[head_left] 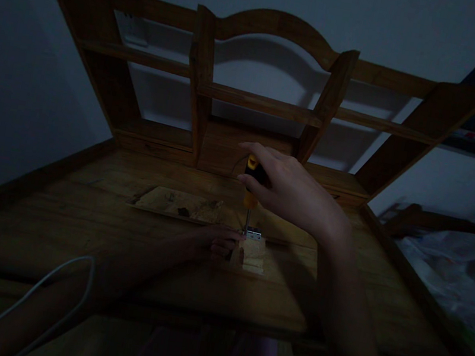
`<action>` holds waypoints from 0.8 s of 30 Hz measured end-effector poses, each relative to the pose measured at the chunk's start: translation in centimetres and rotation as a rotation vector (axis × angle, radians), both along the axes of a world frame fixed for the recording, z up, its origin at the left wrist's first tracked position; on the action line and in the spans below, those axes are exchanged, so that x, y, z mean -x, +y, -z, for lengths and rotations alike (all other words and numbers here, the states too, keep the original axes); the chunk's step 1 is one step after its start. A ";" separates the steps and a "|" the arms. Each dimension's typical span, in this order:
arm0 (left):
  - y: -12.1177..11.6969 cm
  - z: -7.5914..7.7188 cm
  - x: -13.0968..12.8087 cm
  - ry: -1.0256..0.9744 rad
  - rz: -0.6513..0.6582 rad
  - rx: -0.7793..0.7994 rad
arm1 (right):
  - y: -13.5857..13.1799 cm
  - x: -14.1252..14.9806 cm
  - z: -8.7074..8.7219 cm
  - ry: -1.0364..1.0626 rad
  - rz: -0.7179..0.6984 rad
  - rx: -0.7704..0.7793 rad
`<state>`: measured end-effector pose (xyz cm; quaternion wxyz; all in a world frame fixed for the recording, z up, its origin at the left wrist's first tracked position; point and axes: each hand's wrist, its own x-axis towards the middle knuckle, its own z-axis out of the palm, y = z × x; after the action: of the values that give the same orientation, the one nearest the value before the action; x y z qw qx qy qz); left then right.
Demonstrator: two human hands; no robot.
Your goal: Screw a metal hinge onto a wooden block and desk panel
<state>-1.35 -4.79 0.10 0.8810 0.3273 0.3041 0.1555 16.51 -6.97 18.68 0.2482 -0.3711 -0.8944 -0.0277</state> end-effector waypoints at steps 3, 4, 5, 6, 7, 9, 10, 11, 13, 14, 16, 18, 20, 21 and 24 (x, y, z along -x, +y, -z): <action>0.1 0.1 -0.1 -0.004 -0.008 -0.006 | 0.0 -0.1 0.0 0.002 0.020 0.008; 0.1 0.1 -0.1 -0.006 -0.009 -0.012 | 0.1 -0.1 -0.1 0.000 0.025 0.009; 0.0 0.1 -0.1 -0.006 -0.010 -0.019 | 0.0 -0.1 -0.1 -0.004 0.029 0.010; 0.0 0.1 -0.1 -0.004 -0.012 -0.025 | 0.0 -0.1 -0.1 -0.008 0.032 0.010; 0.0 0.1 0.0 -0.001 -0.014 -0.029 | 0.0 -0.1 -0.1 -0.012 0.035 0.010; 0.0 0.1 0.0 -0.002 -0.013 -0.026 | -0.1 -0.1 -0.2 -0.018 0.034 0.010; 0.0 0.2 0.0 -0.009 -0.012 -0.020 | -0.1 -0.1 -0.2 -0.019 0.033 0.011; 0.0 0.3 0.1 -0.017 -0.009 -0.015 | -0.1 -0.1 -0.2 -0.019 0.033 0.012; 0.1 0.5 0.1 -0.025 0.003 -0.011 | -0.2 -0.2 -0.1 -0.017 0.035 0.014; 0.2 0.7 0.1 -0.026 0.008 -0.017 | -0.1 -0.2 -0.1 -0.016 0.039 0.014; 0.3 0.9 0.0 -0.020 0.015 -0.033 | -0.1 -0.3 -0.1 -0.020 0.042 0.015; 0.5 1.0 0.0 0.001 0.021 -0.043 | -0.1 -0.3 -0.1 -0.025 0.039 0.014; 0.6 1.0 0.1 0.006 0.025 -0.039 | -0.1 -0.3 -0.1 -0.026 0.034 0.010; 0.6 1.0 0.1 0.000 0.030 -0.035 | -0.1 -0.2 -0.1 -0.025 0.034 0.006; 0.5 1.0 0.1 -0.041 0.027 -0.030 | -0.1 -0.2 -0.1 -0.026 0.035 0.008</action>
<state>-1.50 -4.26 -0.93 0.8840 0.3414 0.2792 0.1551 16.73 -7.09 18.80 0.2346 -0.3872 -0.8910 -0.0335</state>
